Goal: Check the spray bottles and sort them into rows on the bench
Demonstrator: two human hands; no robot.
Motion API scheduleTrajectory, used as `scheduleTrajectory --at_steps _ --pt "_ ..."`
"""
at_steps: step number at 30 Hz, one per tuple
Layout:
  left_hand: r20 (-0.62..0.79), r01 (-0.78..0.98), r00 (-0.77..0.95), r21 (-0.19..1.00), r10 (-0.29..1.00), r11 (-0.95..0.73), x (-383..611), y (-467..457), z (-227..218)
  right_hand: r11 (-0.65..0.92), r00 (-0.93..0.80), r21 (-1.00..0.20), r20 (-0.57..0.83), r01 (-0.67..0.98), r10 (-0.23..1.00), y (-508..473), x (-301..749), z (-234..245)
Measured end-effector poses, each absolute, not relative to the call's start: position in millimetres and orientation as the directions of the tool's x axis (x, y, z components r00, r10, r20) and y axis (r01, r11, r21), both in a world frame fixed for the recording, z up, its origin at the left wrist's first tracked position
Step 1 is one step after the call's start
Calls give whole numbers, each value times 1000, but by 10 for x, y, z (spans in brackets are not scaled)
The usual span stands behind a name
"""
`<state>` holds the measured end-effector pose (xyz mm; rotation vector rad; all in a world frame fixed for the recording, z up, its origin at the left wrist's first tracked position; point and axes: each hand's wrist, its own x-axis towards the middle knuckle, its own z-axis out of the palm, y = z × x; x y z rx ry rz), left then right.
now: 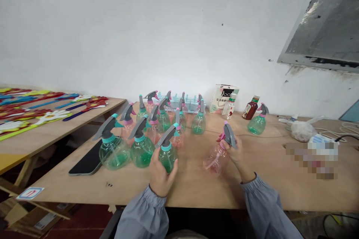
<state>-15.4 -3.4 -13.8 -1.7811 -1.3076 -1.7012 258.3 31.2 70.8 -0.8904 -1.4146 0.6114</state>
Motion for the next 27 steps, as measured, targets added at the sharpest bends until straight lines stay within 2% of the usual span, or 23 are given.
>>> scheduleTrajectory --at_steps 4,10,15,20,24,27 --pt "931 801 -119 295 344 -521 -137 -43 -111 600 61 -794 607 96 792 317 2589 758" --pt "928 795 -124 304 350 -525 -138 -28 -124 549 135 -811 578 200 805 317 2629 744" --pt "926 773 -128 317 354 -550 -139 -19 -148 607 72 -783 619 137 782 322 2650 741" --pt "922 759 -131 330 364 -562 -134 -16 -155 565 193 -802 596 192 780 332 2712 696" --pt "923 763 -114 318 367 -563 -142 -12 -161 516 200 -832 552 204 810 346 3052 631" --pt "918 760 -126 333 376 -559 -143 -15 -166 436 410 -867 499 243 763 358 3553 591"
